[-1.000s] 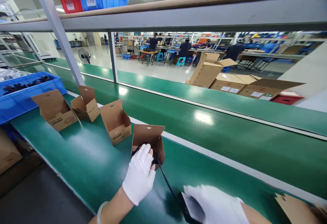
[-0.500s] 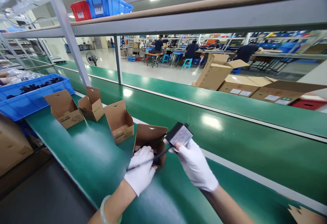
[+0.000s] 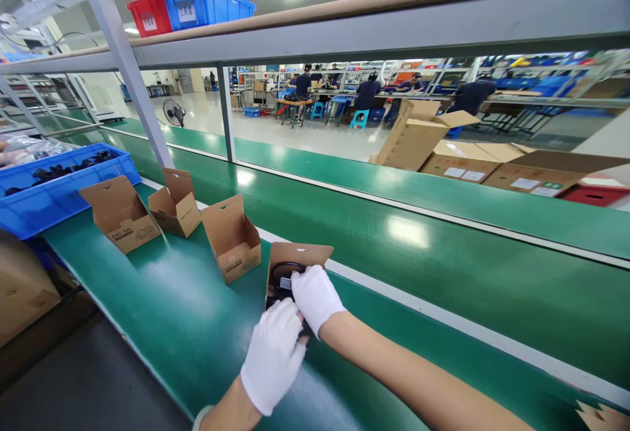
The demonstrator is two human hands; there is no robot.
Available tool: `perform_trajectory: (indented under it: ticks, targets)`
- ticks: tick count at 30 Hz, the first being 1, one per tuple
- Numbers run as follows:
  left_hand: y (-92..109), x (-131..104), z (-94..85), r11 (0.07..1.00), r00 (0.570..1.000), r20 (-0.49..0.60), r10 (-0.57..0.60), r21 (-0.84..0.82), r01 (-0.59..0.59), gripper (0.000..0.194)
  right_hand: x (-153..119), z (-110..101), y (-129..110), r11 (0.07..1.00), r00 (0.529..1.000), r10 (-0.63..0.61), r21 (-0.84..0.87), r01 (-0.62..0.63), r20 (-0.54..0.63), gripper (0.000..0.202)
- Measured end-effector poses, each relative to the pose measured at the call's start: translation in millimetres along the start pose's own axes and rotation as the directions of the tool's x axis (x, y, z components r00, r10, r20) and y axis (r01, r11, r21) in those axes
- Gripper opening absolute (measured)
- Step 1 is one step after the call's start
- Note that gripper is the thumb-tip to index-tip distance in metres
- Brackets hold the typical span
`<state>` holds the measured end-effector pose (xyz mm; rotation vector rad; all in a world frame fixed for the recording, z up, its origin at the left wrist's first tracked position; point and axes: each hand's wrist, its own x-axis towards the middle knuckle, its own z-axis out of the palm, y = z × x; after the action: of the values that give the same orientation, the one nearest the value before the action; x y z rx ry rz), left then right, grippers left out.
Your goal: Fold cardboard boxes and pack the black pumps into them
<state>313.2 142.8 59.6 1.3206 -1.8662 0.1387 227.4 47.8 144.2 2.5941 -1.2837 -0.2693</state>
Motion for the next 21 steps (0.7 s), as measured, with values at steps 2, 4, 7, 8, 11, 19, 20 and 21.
perform_trajectory:
  ticks: [2, 4, 7, 8, 11, 19, 20, 21]
  targets:
    - [-4, -16, -4.4, 0.998, 0.990, -0.133, 0.049, 0.034, -0.045, 0.034, -9, -3, 1, 1.000, 1.000, -0.021, -0.023, 0.021, 0.012, 0.029]
    - [-10, -30, -9.0, 0.998, 0.969, -0.243, 0.043, 0.051, -0.031, 0.034, -24, -9, 5, 0.996, 0.996, -0.088, -0.033, 0.088, 0.017, 0.033]
    - [-25, -45, -10.7, 0.996, 0.947, -0.315, -0.069, 0.032, 0.084, 0.031, -40, -23, 10, 0.975, 0.968, -0.220, -0.004, 0.222, 0.125, 0.037]
    - [-31, -49, -9.5, 0.988, 0.943, -0.300, -0.143, 0.015, 0.154, 0.031, -41, -28, 12, 0.967, 0.950, -0.253, 0.016, 0.254, 0.181, 0.038]
    - [-46, -54, -4.0, 0.906, 0.900, -0.118, -0.420, -0.118, 0.407, 0.039, -32, -40, 15, 0.955, 0.906, -0.294, 0.071, 0.286, 0.305, 0.046]
    - [-96, -12, 15.2, 0.647, 0.796, 0.327, -0.510, -0.464, 0.605, 0.098, 9, -46, 22, 0.968, 0.935, -0.223, 0.179, 0.178, 0.277, 0.045]
    - [-106, 0, 20.7, 0.638, 0.807, 0.344, -0.480, -0.494, 0.590, 0.108, 12, -45, 23, 0.970, 0.940, -0.205, 0.185, 0.159, 0.271, 0.048]
    - [-116, 12, 27.0, 0.623, 0.815, 0.366, -0.448, -0.526, 0.579, 0.117, 16, -44, 25, 0.971, 0.944, -0.191, 0.189, 0.143, 0.270, 0.053]
